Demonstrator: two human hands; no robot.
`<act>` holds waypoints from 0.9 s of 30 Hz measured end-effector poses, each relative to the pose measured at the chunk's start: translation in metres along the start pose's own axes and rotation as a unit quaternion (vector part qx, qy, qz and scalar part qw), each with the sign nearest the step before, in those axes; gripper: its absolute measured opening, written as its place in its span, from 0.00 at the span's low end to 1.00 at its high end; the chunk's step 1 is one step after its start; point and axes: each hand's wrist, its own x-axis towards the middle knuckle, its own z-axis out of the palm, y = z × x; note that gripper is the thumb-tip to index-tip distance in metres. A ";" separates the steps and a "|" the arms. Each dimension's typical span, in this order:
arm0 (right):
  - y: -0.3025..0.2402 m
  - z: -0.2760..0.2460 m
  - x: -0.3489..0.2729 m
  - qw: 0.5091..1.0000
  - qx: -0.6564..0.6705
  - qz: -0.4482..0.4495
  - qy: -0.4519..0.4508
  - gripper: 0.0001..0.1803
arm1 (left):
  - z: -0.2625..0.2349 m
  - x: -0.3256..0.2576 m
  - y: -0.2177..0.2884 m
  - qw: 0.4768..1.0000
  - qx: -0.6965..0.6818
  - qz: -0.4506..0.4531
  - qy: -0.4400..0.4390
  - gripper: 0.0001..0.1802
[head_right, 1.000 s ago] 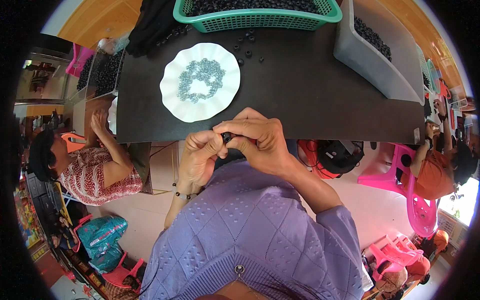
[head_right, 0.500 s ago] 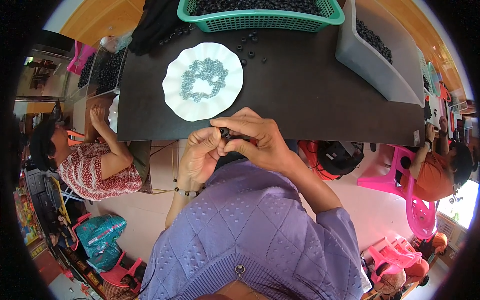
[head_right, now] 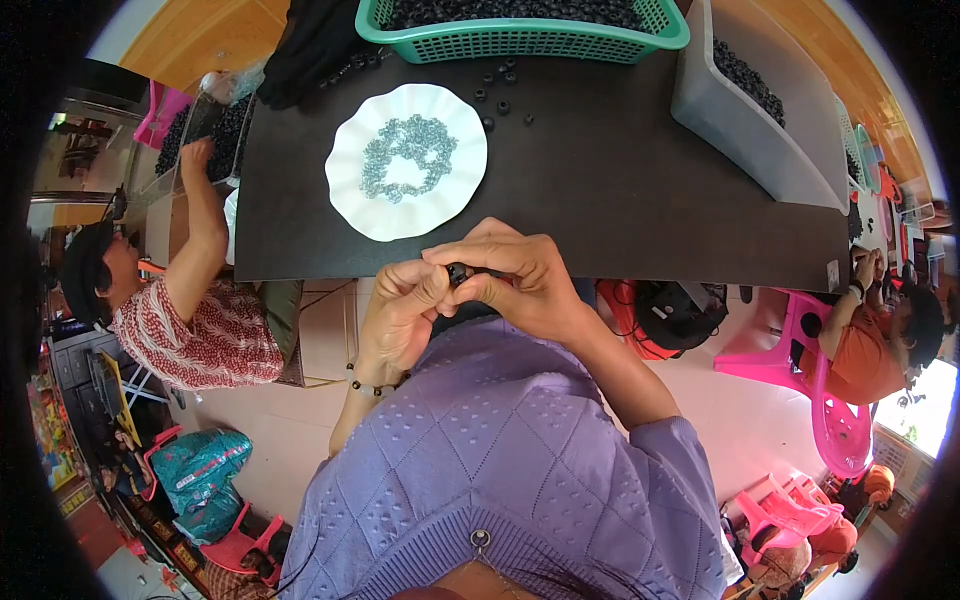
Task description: Manually assembling small silver components into black plastic beads at a workshop table.
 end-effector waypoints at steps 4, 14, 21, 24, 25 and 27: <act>0.001 0.003 -0.003 0.999 -0.020 -0.013 0.026 0.17 | 0.004 -0.001 -0.001 1.000 0.016 0.027 -0.002 0.11; -0.003 0.007 -0.009 0.998 -0.039 -0.020 0.042 0.18 | 0.012 -0.006 -0.001 0.997 0.048 0.061 0.006 0.10; 0.001 0.009 -0.004 0.994 -0.054 -0.066 0.067 0.16 | 0.015 -0.002 0.004 0.997 0.056 0.059 0.007 0.10; 0.005 0.006 -0.003 0.995 -0.041 -0.066 0.063 0.16 | 0.013 -0.001 0.001 0.996 0.064 0.060 0.012 0.10; 0.007 0.006 -0.003 0.997 -0.031 -0.055 0.055 0.16 | 0.011 0.000 -0.002 0.997 0.057 0.052 0.013 0.10; 0.008 0.006 -0.004 0.998 -0.013 -0.040 0.051 0.18 | 0.009 0.002 -0.003 0.998 0.036 0.045 0.017 0.10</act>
